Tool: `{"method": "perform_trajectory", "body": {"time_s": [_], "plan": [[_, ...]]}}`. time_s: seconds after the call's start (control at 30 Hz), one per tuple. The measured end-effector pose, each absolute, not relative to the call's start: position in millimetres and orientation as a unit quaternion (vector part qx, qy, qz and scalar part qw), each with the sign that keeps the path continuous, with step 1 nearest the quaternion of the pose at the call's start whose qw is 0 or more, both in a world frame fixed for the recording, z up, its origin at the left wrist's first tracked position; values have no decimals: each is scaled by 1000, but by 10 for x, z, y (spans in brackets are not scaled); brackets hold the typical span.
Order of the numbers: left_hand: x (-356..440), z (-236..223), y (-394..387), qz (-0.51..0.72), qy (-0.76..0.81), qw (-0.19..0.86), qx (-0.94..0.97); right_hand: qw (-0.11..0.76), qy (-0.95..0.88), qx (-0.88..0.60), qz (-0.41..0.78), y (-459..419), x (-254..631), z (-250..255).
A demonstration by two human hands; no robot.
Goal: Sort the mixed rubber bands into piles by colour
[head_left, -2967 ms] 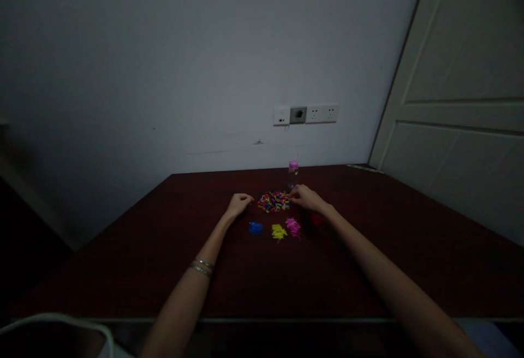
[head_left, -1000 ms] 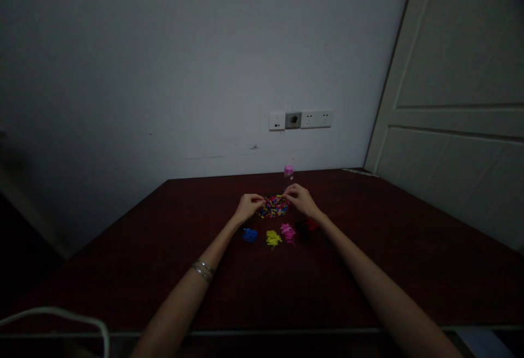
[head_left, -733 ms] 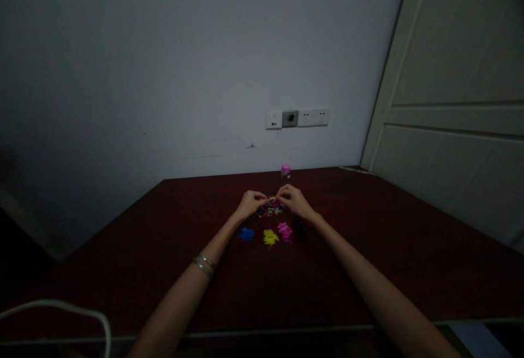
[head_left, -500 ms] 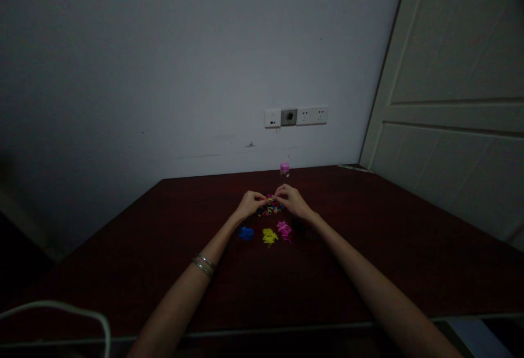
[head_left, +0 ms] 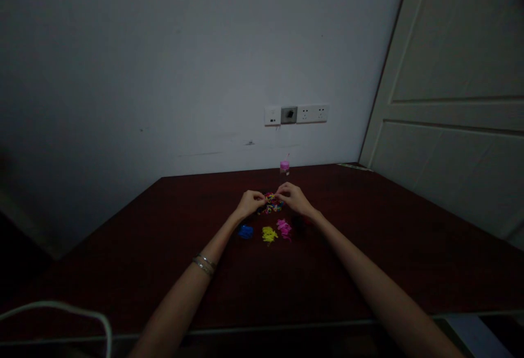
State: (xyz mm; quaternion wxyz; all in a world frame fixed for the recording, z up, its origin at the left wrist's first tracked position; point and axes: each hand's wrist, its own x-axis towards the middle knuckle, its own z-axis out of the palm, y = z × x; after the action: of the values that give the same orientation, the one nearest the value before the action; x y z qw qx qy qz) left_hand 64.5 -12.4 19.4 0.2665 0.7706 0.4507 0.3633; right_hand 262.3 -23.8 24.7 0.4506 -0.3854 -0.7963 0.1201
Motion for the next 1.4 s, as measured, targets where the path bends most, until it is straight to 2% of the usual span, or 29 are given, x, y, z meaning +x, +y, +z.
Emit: {"method": "perform_trajectory", "body": {"time_s": [0.2, 0.5, 0.63, 0.93, 1.3, 1.4], "plan": [[561, 113, -62, 360, 475, 268, 757, 443, -793, -396, 137, -263, 2718, 310], [423, 162, -72, 383, 496, 295, 721, 257, -874, -328, 249, -500, 2673, 428], [337, 177, -51, 402, 507, 275, 711, 210, -896, -286, 268, -590, 2578, 451], [290, 115, 4, 408, 510, 270, 708, 175, -902, -277, 282, -649, 2482, 419], [305, 82, 11, 407, 505, 283, 706, 176, -898, -286, 285, -653, 2469, 400], [312, 83, 13, 402, 506, 283, 709, 199, -892, -292, 283, -622, 2521, 423]]}}
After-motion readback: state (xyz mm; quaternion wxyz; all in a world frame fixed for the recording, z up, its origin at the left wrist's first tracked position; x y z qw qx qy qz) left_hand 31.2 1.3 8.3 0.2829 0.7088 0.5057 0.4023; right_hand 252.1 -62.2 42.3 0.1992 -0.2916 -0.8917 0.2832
